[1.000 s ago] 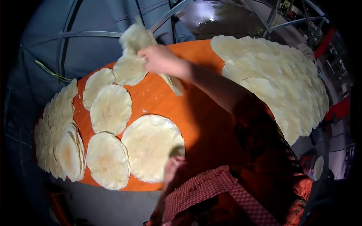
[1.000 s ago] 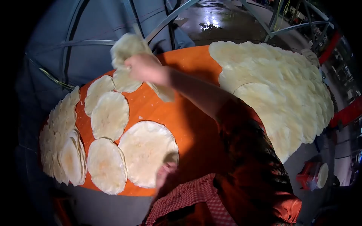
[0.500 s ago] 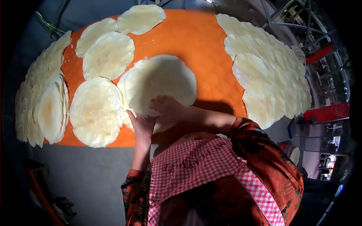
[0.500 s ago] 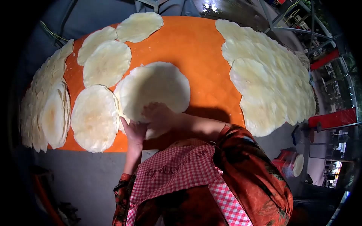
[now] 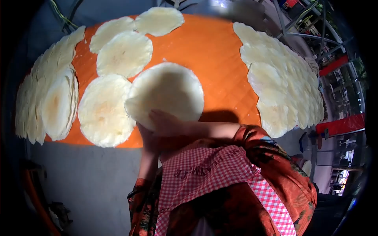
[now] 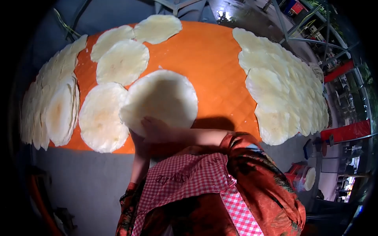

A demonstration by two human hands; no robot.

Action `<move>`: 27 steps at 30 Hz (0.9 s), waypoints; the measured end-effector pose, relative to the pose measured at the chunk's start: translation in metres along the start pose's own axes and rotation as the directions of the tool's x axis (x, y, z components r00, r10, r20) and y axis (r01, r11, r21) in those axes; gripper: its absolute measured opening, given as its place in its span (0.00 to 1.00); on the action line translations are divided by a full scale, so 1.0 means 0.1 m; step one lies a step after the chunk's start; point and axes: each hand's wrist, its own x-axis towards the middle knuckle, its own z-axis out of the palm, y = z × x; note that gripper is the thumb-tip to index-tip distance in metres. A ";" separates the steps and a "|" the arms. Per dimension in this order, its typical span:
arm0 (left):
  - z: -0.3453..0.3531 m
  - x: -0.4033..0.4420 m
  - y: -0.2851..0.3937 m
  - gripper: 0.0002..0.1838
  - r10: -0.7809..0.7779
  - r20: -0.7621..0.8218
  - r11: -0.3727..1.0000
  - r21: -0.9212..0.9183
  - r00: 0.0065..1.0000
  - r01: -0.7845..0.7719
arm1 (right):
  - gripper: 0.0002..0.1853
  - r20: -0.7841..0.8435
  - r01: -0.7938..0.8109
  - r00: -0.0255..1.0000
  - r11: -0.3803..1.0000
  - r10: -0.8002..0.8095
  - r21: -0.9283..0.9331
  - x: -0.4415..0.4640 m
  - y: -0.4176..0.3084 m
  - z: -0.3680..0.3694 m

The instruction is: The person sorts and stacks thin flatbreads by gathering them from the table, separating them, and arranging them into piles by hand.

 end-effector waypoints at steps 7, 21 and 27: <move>-0.08 0.05 0.06 0.36 -0.284 0.300 0.546 -0.729 0.910 0.411 | 0.32 -0.140 0.031 0.990 0.974 0.000 0.225 -0.05 0.05 -0.07; 0.08 0.19 0.27 0.28 -0.530 0.268 0.340 -0.802 0.804 0.491 | 0.29 -0.038 -0.139 0.987 0.941 0.158 0.310 0.11 -0.02 -0.26; 0.05 0.22 0.15 0.26 -0.556 0.304 0.300 -0.794 0.774 0.528 | 0.23 -0.106 0.083 0.993 0.915 -0.044 0.396 0.16 0.20 -0.11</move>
